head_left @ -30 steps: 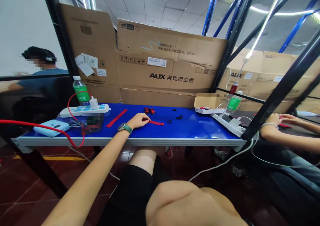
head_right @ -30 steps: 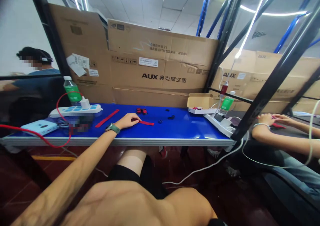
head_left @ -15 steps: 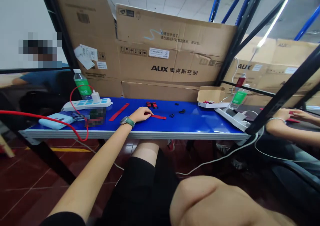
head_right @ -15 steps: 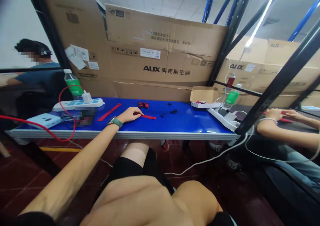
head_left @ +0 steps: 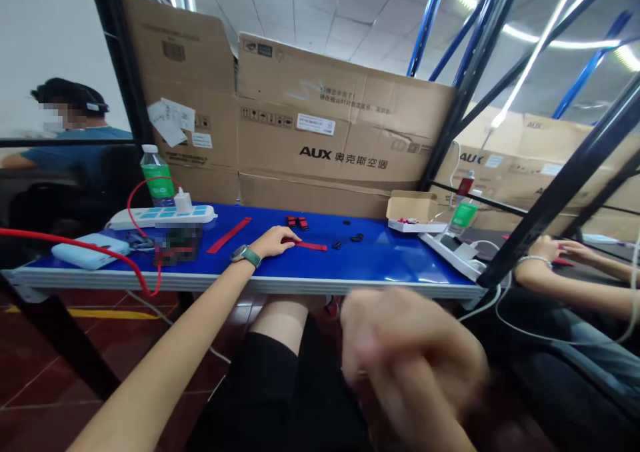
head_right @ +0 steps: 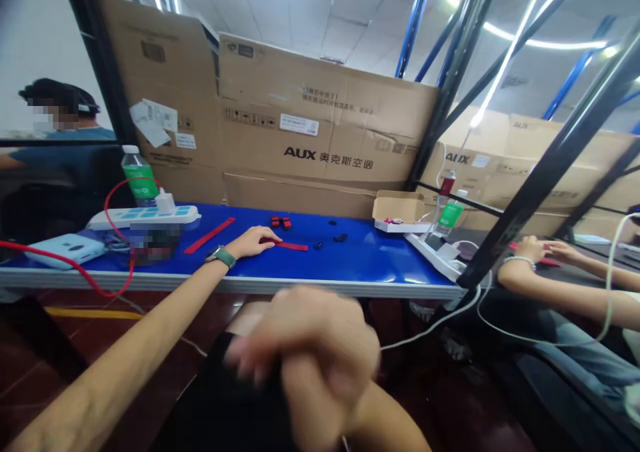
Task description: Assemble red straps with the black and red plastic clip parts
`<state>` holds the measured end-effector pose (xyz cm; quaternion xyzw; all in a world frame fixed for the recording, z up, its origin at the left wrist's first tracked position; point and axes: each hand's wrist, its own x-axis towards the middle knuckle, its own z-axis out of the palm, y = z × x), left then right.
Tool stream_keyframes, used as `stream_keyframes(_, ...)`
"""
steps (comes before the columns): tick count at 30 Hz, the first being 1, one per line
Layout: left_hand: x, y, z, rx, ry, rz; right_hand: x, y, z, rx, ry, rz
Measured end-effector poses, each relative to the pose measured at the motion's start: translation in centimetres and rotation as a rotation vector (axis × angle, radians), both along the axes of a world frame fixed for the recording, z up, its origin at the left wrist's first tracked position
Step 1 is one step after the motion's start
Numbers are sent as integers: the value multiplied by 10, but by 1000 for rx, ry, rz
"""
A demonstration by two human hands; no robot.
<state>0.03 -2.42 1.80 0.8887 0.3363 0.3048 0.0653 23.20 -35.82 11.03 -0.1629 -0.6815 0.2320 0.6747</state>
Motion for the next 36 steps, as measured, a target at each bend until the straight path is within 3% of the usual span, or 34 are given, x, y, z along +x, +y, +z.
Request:
stream_keyframes(1,0,1,0,-23,-19,5,-7,32,12,34,18,27)
stream_keyframes(4,-1,3,-2,-59,-26,-25,-4,138,20,-8,-174,-208)
stream_keyframes(7,1,5,-5,-7,41,-42,26,229,-3,-143,-609,-504)
stream_keyframes(10,3,1,-5,18,126,11,56,279,-32,-371,-1134,-652)
stream_keyframes(13,4,-5,-1,33,104,93,70,294,-55,-391,-1370,-661)
stream_keyframes(19,-1,-4,-2,60,8,260,86,306,-67,-354,-1338,-756)
stream_keyframes(23,-1,2,-4,-17,-28,181,104,331,-58,-422,-1179,-828)
stream_keyframes(27,0,0,-2,-60,-36,28,132,362,-45,-507,-1017,-1032)
stream_keyframes(29,1,-1,-2,-60,1,-42,147,374,-43,-547,-1013,-967)
stream_keyframes(33,2,-3,-4,-71,39,-54,166,388,-54,-529,-1052,-691)
stream_keyframes(36,3,-2,-4,-100,12,-54,170,389,-67,-520,-1137,-697)
